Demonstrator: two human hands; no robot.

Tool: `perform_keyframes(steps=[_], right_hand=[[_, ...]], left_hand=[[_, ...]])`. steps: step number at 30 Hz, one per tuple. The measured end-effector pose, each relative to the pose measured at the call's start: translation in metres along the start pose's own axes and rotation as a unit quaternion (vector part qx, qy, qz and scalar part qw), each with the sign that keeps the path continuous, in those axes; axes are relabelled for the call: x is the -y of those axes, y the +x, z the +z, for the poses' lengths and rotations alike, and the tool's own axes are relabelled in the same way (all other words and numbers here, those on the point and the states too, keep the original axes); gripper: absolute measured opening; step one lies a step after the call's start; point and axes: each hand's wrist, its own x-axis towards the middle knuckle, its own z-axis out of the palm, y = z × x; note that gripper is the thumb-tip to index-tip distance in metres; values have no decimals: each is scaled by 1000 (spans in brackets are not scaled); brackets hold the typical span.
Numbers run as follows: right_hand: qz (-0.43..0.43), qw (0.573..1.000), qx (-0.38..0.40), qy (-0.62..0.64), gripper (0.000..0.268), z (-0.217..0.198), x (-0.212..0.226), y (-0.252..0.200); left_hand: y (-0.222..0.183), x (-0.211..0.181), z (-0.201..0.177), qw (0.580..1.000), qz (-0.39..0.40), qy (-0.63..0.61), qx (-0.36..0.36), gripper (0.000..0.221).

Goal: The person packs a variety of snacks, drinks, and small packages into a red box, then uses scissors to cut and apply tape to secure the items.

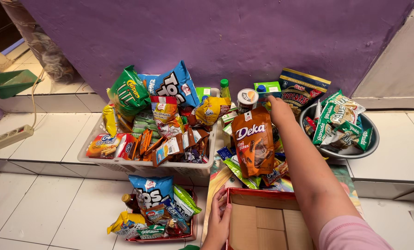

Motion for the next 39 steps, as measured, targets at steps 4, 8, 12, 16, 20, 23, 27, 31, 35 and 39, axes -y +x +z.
perform_keyframes(steps=[4, 8, 12, 16, 20, 23, 27, 31, 35, 39], right_hand=[[42, 994, -42, 92, 29, -6, -14, -16], [30, 975, -136, 172, 25, -42, -54, -26], [-109, 958, -172, 202, 27, -126, -78, -56], [-106, 965, -117, 208, 28, -215, -34, -136], [-164, 958, -65, 225, 28, -230, 6, -197], [-166, 965, -16, 204, 28, -199, 34, -234], [-158, 966, 16, 206, 25, -137, 83, -283], [-165, 969, 28, 180, 26, -53, 94, -296], [-158, 977, 5, 145, 27, 2, 101, -295], [-141, 979, -35, 144, 29, 22, 110, -296]], left_hand=[[1, 2, 0, 1000, -17, -1, -6, 49], [5, 10, 1, 1000, 18, -9, -9, 50], [8, 20, 1, 999, 37, -17, -4, 49], [8, 23, 1, 999, 49, -15, 3, 48], [14, 38, -3, 997, 74, -12, 7, 52], [15, 41, -4, 997, 73, 15, 16, 57], [20, 49, -7, 996, 75, 49, 26, 54], [9, 27, -3, 996, 71, 52, 13, 53], [8, 23, -5, 995, 75, 65, -2, 51], [18, 29, -8, 996, 61, 69, -5, 50]])
